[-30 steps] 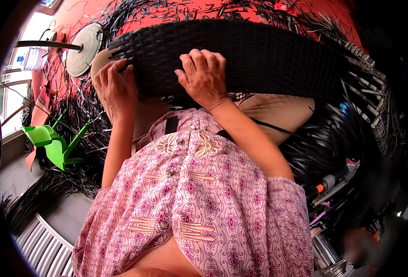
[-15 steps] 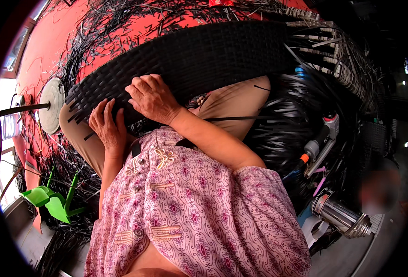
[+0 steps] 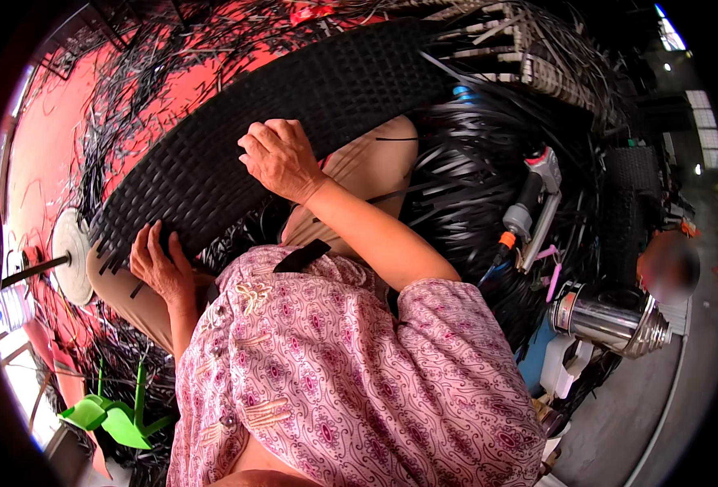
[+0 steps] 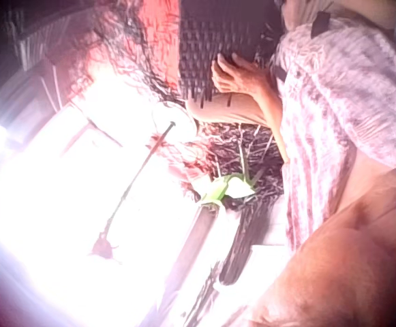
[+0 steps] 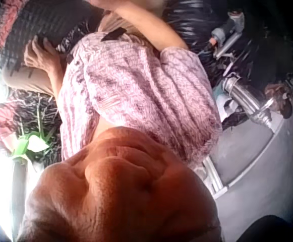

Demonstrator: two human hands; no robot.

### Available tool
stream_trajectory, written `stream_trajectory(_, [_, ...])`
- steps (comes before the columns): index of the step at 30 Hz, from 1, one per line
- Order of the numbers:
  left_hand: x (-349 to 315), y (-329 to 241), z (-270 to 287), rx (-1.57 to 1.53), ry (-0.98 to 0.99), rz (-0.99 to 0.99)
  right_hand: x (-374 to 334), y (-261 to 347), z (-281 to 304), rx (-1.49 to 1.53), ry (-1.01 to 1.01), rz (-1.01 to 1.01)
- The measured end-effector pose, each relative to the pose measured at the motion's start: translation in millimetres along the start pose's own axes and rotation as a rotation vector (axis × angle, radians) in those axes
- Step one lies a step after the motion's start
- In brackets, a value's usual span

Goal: The person sits on the floor and weaves a black plastic mat using thin black strips. They use a pair of scissors to cut the strips and a metal tool to tuck the ends into the weave.

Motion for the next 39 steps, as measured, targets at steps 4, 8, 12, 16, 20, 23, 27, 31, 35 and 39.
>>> stream_trajectory(4, [-2, -3, 6, -0.007, 0.016, 0.008, -5, -18, 12, -0.007, 0.002, 0.014])
stream_trajectory(8, [-6, -1, 8, -0.010, 0.032, 0.015, -8, -62, 28, -0.008, -0.097, -0.266])
stream_trajectory(12, [-2, -2, 7, -0.070, 0.088, -0.045, -28, -193, 55, -0.342, -0.344, -0.595])
stream_trajectory(16, [3, -6, 18, -0.052, 0.190, -0.106, -45, -285, 83, -0.355, -0.209, -0.940])
stream_trajectory(20, [22, 1, 9, 0.030, 0.238, -0.152, -15, -288, 80, -0.424, -0.105, -1.081])
stream_trajectory(23, [45, 18, 6, 0.042, 0.234, -0.182, 1, -281, 74, -0.253, -0.074, -1.113])
stream_trajectory(27, [73, 79, 3, 0.100, 0.336, -0.174, 24, -252, 68, -0.234, -0.050, -1.018])
stream_trajectory(31, [93, 165, 3, 0.152, 0.390, -0.213, 13, -174, 49, -0.263, -0.088, -0.824])
stream_trajectory(35, [95, 241, 19, 0.309, 0.595, -0.046, -8, -76, 31, -0.146, -0.095, -0.695])
stream_trajectory(39, [117, 154, 33, 0.013, 0.620, -0.164, -35, -20, 31, -0.044, -0.027, -0.707])
Point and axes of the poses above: each hand's wrist, its own x-axis towards the middle knuckle, its own z-axis out of the back of the hand, y = z × x, the point moved 3 cm from there along x, towards the middle knuckle, and after that the axes turned 8 degrees about -z, right-handed, at the moved point
